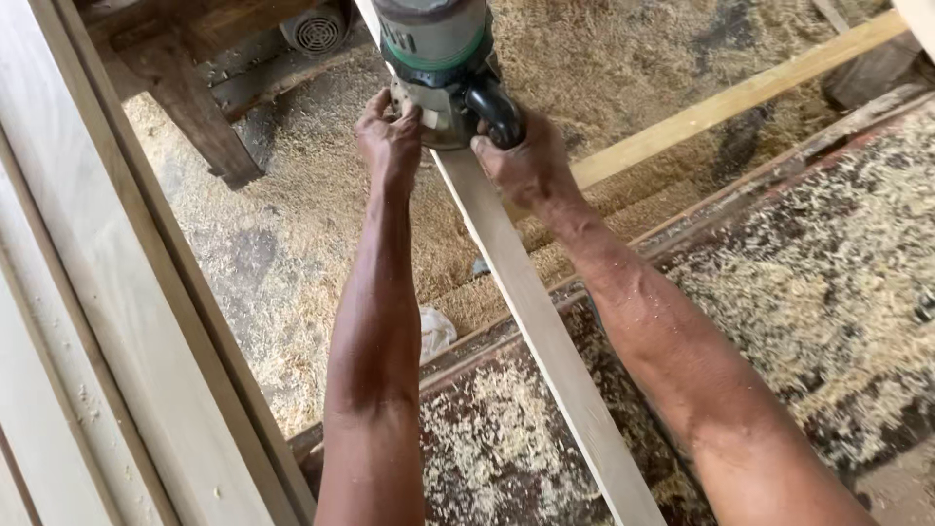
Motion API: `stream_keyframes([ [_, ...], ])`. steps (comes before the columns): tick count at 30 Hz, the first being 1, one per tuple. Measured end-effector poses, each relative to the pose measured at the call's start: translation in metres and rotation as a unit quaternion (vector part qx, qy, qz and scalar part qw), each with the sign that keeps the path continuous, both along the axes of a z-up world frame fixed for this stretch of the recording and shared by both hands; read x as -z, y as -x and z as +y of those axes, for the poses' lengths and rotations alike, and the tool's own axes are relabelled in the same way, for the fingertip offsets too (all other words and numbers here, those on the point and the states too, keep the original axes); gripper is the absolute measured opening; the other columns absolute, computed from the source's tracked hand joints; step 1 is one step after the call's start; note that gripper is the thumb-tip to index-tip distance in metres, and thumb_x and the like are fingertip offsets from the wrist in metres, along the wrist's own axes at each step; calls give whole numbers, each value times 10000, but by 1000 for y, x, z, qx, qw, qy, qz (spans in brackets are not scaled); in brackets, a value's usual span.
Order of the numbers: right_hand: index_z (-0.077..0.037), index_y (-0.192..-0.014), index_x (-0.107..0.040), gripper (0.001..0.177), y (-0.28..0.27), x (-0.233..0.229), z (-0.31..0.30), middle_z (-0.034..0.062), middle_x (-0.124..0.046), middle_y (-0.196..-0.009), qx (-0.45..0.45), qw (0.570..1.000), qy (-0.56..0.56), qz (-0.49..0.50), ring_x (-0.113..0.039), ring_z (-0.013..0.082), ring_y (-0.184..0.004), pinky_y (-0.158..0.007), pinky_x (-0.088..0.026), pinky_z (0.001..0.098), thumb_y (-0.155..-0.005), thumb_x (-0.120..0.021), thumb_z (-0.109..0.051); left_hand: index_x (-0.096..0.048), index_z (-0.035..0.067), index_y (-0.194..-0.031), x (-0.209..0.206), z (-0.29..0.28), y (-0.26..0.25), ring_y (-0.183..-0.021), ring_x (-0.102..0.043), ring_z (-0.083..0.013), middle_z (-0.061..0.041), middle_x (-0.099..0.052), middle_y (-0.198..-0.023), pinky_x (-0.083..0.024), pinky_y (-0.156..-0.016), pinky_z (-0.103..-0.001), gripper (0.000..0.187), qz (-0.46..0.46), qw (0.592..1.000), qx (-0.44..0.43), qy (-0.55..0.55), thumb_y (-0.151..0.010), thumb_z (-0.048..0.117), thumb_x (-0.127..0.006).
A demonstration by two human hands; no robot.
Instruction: The person uses an electric planer on a piece of wood, then uses a router to shape the edges of the wooden frame.
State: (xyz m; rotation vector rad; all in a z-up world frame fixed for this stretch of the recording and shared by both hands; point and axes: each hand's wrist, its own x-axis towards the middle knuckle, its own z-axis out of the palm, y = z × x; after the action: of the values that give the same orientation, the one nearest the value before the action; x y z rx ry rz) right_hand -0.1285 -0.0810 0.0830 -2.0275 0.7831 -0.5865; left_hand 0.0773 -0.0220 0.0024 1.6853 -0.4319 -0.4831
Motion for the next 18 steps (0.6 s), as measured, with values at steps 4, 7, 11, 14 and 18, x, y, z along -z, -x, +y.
stream_keyframes([
  [4,-86,-1092,-658,174,27,-7,28,76,-719,-910,5,1000,-27,10,-694,150,-797,-715,-645,338,-931,-658,-152,-533,59,-1441,-12,24,30,-950,-772,-240,-208,-690,-1306,-670,-691,-305,550,106,992,15,-59,-918,156,-675],
  [7,-82,-1109,-648,197,55,-17,48,90,-717,-928,12,998,-60,5,-690,150,-854,-782,-639,332,-923,-655,-146,-481,7,-1447,-16,48,61,-958,-775,-191,-228,-612,-1350,-643,-745,-271,581,160,986,26,46,-932,125,-724],
  [11,-40,-1083,-666,195,98,-19,72,136,-706,-913,35,988,-138,59,-648,200,-781,-711,-613,350,-954,-659,-185,-555,31,-1458,-13,69,93,-739,-690,-173,-212,-722,-1132,-576,-568,-269,556,225,973,3,40,-932,118,-716],
  [14,-85,-1159,-649,286,121,-14,81,86,-734,-898,15,990,-132,45,-683,141,-785,-718,-613,296,-897,-641,-200,-496,34,-1470,0,79,118,-757,-736,-166,-118,-692,-1068,-644,-610,-269,589,243,969,-13,44,-925,84,-714],
  [18,-73,-1138,-659,294,156,-3,100,69,-717,-900,6,989,-148,6,-682,141,-785,-680,-619,334,-906,-661,-254,-433,-24,-1512,32,101,150,-745,-693,-176,-205,-706,-1014,-597,-619,-293,609,232,963,30,133,-980,78,-712],
])
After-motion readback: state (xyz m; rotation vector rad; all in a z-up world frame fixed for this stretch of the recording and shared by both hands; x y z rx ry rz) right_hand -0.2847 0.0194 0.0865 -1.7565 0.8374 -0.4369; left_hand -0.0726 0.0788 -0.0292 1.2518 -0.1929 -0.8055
